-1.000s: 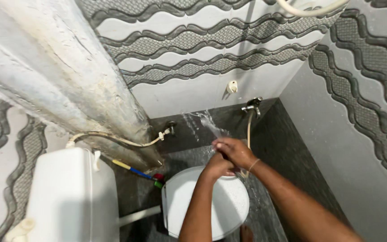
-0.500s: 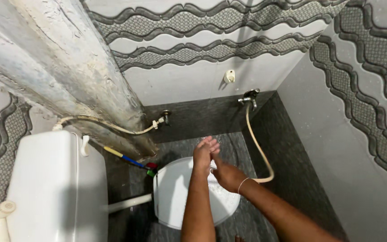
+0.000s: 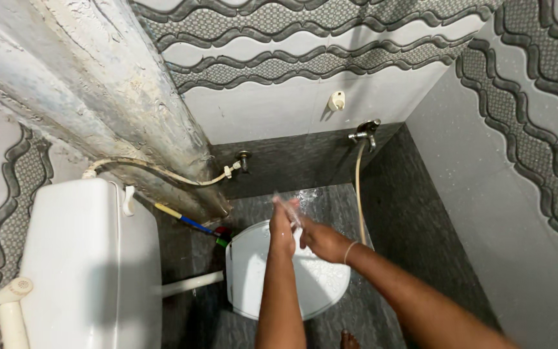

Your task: The person performs maintenance on a toilet by flushing it, cleaning the bowl with a brush, and using a thin tool to clear the water inlet holes inside the rim.

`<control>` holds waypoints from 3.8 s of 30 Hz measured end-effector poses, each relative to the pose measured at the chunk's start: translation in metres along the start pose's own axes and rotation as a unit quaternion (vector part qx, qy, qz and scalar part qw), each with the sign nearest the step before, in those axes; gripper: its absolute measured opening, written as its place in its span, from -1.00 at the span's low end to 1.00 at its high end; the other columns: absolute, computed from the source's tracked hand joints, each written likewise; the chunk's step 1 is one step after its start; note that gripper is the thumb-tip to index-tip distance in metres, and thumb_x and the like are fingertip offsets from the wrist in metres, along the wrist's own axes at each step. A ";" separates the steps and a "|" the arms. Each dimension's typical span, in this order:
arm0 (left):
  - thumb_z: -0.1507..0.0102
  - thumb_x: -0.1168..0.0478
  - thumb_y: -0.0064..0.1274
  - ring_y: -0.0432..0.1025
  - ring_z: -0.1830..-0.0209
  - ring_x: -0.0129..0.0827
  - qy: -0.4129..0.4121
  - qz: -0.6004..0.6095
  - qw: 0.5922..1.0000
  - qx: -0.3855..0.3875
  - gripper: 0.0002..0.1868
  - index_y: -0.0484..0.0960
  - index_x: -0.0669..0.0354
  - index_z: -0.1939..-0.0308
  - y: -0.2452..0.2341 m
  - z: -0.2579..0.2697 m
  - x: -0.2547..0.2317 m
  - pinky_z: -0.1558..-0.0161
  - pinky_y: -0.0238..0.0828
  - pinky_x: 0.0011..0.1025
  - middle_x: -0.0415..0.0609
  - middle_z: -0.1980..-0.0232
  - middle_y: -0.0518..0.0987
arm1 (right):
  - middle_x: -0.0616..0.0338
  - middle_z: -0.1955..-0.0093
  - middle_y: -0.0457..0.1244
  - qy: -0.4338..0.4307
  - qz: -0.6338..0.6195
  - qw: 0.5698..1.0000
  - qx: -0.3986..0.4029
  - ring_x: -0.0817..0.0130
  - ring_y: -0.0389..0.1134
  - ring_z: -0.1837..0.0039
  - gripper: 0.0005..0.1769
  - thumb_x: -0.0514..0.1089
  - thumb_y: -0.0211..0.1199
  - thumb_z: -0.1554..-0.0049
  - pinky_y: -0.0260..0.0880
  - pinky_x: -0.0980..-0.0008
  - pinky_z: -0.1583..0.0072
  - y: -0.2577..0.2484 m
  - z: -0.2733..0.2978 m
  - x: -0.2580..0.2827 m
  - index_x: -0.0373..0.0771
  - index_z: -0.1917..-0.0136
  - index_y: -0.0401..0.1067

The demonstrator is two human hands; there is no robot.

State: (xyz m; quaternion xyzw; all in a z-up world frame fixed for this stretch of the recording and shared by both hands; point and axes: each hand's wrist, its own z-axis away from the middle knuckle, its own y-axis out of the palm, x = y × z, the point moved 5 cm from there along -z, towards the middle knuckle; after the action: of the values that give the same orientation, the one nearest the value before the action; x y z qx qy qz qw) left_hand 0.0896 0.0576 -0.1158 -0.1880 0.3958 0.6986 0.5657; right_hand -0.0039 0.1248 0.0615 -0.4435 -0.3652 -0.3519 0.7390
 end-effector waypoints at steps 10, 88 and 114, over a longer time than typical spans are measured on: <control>-0.35 -0.44 -0.45 0.38 -0.33 -0.31 -0.002 0.144 0.988 0.051 -0.14 0.31 0.08 -0.46 0.036 0.067 0.045 -0.26 0.31 -0.32 -0.06 -0.36 0.47 | 0.02 -0.37 0.31 0.168 -0.324 0.923 -0.120 0.23 0.32 -0.34 -0.44 -0.15 0.04 -0.23 0.31 0.23 -0.37 0.019 -0.051 -0.069 -0.27 -0.49 0.30; -0.34 -0.21 -0.38 0.47 0.01 -0.05 0.011 0.228 0.914 -0.334 -0.35 0.26 0.11 -0.36 -0.344 0.189 0.093 0.07 0.55 -0.01 0.11 -0.22 0.45 | 0.24 -0.11 0.45 0.219 0.304 0.920 0.118 0.20 0.51 -0.09 -0.49 0.23 0.05 -0.23 0.44 0.15 -0.24 0.082 0.224 -0.093 0.46 -0.46 0.27; -0.43 -0.17 -0.13 0.46 -0.06 0.20 -0.027 -0.355 0.920 -0.165 -0.41 0.72 0.32 0.08 -0.129 0.160 0.092 -0.04 0.35 -0.02 0.35 0.02 0.63 | 0.06 0.01 0.46 0.207 0.279 0.921 0.179 0.15 0.51 -0.01 -0.48 0.21 -0.02 -0.27 0.48 0.17 -0.14 0.062 0.233 -0.019 0.36 -0.49 0.28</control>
State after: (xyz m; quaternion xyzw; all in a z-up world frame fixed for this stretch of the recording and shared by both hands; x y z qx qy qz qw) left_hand 0.2134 0.2450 -0.1261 -0.3878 0.1664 0.5123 0.7480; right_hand -0.0133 0.3638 0.1000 -0.3051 -0.1226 -0.1446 0.9333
